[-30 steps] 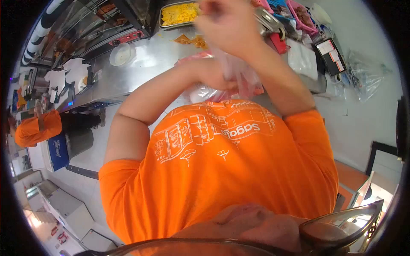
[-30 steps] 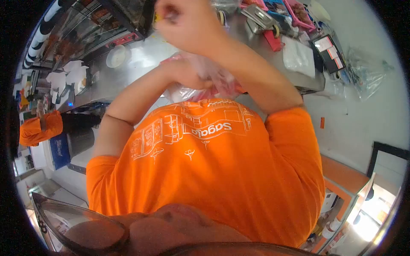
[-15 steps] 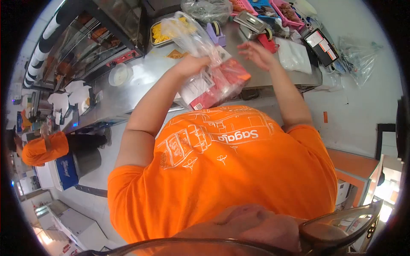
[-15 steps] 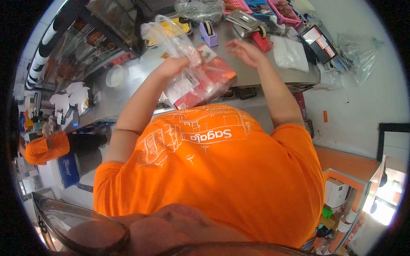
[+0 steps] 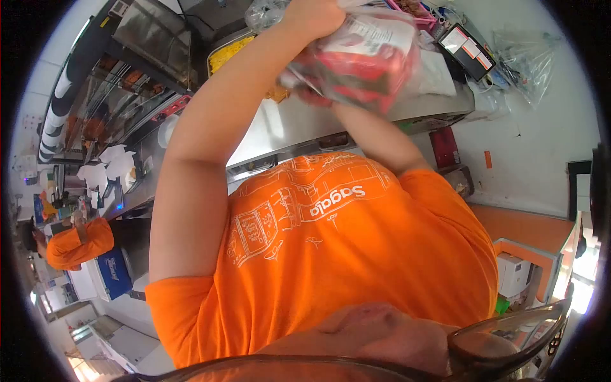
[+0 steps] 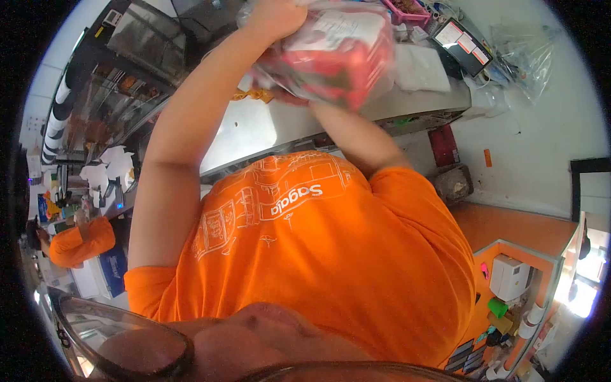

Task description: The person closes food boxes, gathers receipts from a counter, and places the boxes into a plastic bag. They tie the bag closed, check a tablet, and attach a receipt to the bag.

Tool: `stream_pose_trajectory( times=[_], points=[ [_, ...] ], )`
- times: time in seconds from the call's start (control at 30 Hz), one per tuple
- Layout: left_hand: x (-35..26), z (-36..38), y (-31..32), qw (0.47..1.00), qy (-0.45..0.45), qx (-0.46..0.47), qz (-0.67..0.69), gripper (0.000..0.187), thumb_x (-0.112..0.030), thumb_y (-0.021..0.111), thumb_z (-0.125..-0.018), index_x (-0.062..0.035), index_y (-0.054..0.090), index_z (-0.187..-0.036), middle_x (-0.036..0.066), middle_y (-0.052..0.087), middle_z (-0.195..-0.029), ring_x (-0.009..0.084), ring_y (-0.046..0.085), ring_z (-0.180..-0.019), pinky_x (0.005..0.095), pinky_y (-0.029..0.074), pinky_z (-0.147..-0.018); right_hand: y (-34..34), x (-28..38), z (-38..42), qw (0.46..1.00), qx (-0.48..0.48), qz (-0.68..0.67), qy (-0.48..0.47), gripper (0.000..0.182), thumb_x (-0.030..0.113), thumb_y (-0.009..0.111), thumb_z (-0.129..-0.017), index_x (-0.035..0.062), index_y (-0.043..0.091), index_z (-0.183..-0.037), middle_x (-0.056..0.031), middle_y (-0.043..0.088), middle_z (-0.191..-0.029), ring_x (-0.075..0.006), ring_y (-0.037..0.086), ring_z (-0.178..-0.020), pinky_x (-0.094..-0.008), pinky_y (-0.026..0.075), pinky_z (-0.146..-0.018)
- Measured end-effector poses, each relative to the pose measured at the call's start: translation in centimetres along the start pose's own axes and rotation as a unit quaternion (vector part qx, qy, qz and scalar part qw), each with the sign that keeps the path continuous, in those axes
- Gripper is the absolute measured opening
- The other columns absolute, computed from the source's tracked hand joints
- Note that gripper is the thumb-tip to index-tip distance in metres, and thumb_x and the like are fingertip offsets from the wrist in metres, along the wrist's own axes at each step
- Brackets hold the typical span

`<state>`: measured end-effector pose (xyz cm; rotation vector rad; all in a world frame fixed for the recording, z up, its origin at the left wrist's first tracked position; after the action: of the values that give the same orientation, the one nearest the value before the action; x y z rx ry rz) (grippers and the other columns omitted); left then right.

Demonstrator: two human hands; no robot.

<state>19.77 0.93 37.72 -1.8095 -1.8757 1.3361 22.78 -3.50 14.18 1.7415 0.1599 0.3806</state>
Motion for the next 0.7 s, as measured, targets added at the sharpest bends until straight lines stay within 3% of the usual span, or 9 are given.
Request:
stream_pose_trajectory(
  times=[0.03, 0.1, 0.2, 0.33, 0.4, 0.47, 0.57, 0.63, 0.7],
  points=[
    [0.7, -0.1, 0.7, 0.999, 0.002, 0.026, -0.045, 0.029, -0.024, 0.054, -0.085, -0.004, 0.067, -0.1, 0.022, 0.067, -0.097, 0.0405, 0.063, -0.092, 0.0472, 0.051, -0.083, -0.9, -1.6, 1.5, 0.996, -0.03, -0.024, 0.081, 0.061, 0.047, 0.056, -0.088, 0.0013, 0.05, -0.127, -0.0162, 0.062, -0.109, -0.0227, 0.062, -0.08, -0.0294, 0.052, -0.052],
    [4.3, 1.1, 3.1, 0.988, 0.006, 0.079, -0.135, 0.03, -0.023, 0.058, -0.084, -0.0012, 0.064, -0.104, 0.015, 0.068, -0.094, 0.0355, 0.067, -0.08, 0.044, 0.053, -0.084, -2.5, -3.3, 5.1, 0.972, -0.075, -0.027, 0.223, 0.053, 0.051, 0.05, -0.09, 0.0045, 0.055, -0.115, -0.0126, 0.061, -0.09, -0.018, 0.055, -0.061, -0.0244, 0.037, -0.037],
    [9.1, 3.1, 5.9, 0.957, 0.252, 0.081, -0.119, 0.037, -0.021, 0.061, -0.079, -0.0023, 0.061, -0.11, 0.016, 0.067, -0.092, 0.0373, 0.063, -0.083, 0.0442, 0.051, -0.083, 0.0, -0.9, 13.6, 0.983, -0.103, 0.024, 0.152, 0.046, 0.05, 0.042, -0.095, 0.0061, 0.055, -0.103, -0.0074, 0.052, -0.074, -0.0143, 0.042, -0.051, -0.0247, 0.027, -0.038],
    [6.4, 5.7, 8.4, 0.969, 0.208, 0.118, -0.063, 0.039, -0.014, 0.062, -0.078, -0.0034, 0.062, -0.115, 0.014, 0.065, -0.104, 0.0341, 0.057, -0.103, 0.0402, 0.044, -0.092, -2.6, 9.0, 20.8, 0.962, -0.267, -0.052, 0.037, 0.039, 0.043, 0.049, -0.095, 0.009, 0.051, -0.077, -0.0031, 0.051, -0.075, -0.0146, 0.039, -0.053, -0.0267, 0.028, -0.043],
    [8.5, 6.4, 11.3, 0.968, -0.006, 0.144, 0.205, 0.038, -0.014, 0.061, -0.079, -0.0047, 0.063, -0.116, 0.014, 0.063, -0.11, 0.0347, 0.056, -0.104, 0.0413, 0.043, -0.093, -2.6, 14.1, 22.0, 0.945, -0.314, 0.048, -0.08, 0.039, 0.042, 0.048, -0.097, 0.01, 0.05, -0.074, -0.0035, 0.051, -0.076, -0.0151, 0.04, -0.055, -0.0277, 0.029, -0.045],
    [9.9, 7.5, 14.7, 0.954, -0.096, 0.125, 0.255, 0.037, -0.016, 0.059, -0.081, -0.006, 0.063, -0.117, 0.015, 0.063, -0.11, 0.0348, 0.057, -0.101, 0.0426, 0.044, -0.09, -2.0, 20.0, 22.1, 0.94, -0.294, 0.131, -0.113, 0.039, 0.041, 0.048, -0.097, 0.0097, 0.049, -0.074, -0.0038, 0.051, -0.076, -0.0153, 0.041, -0.055, -0.0281, 0.03, -0.047],
    [8.9, 8.4, 15.6, 0.985, -0.134, 0.109, -0.005, 0.034, -0.019, 0.055, -0.087, -0.009, 0.062, -0.118, 0.018, 0.065, -0.107, 0.0356, 0.061, -0.094, 0.0441, 0.048, -0.085, -3.2, 27.8, 20.8, 0.912, -0.279, 0.275, -0.126, 0.038, 0.04, 0.049, -0.099, 0.009, 0.053, -0.076, -0.0045, 0.055, -0.075, -0.0167, 0.049, -0.055, -0.0285, 0.033, -0.048],
    [8.7, 11.1, 17.8, 0.977, -0.206, 0.046, -0.041, 0.03, -0.023, 0.056, -0.088, -0.0088, 0.063, -0.114, 0.018, 0.064, -0.103, 0.0377, 0.061, -0.094, 0.0442, 0.049, -0.082, -3.7, 31.7, 18.8, 0.858, -0.31, 0.395, -0.109, 0.035, 0.036, 0.05, -0.099, 0.0093, 0.054, -0.078, -0.0035, 0.055, -0.072, -0.0159, 0.051, -0.055, -0.0282, 0.034, -0.049],
    [6.1, 11.8, 20.0, 0.954, -0.299, 0.019, -0.032, 0.028, -0.025, 0.057, -0.088, -0.0073, 0.062, -0.109, 0.018, 0.064, -0.101, 0.0391, 0.061, -0.092, 0.0445, 0.049, -0.079, -6.0, 36.1, 14.7, 0.731, -0.351, 0.579, -0.081, 0.029, 0.031, 0.055, -0.096, 0.006, 0.061, -0.082, -0.003, 0.06, -0.071, -0.0165, 0.056, -0.058, -0.0288, 0.041, -0.053]
  ],
)
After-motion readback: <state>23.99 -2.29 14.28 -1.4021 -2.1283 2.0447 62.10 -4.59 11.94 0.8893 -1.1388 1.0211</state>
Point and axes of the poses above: each hand's wrist, its own z-axis away from the middle knuckle, its own y-axis out of the palm, x = y × z, the point moved 3 cm from there along -z, towards the middle knuckle
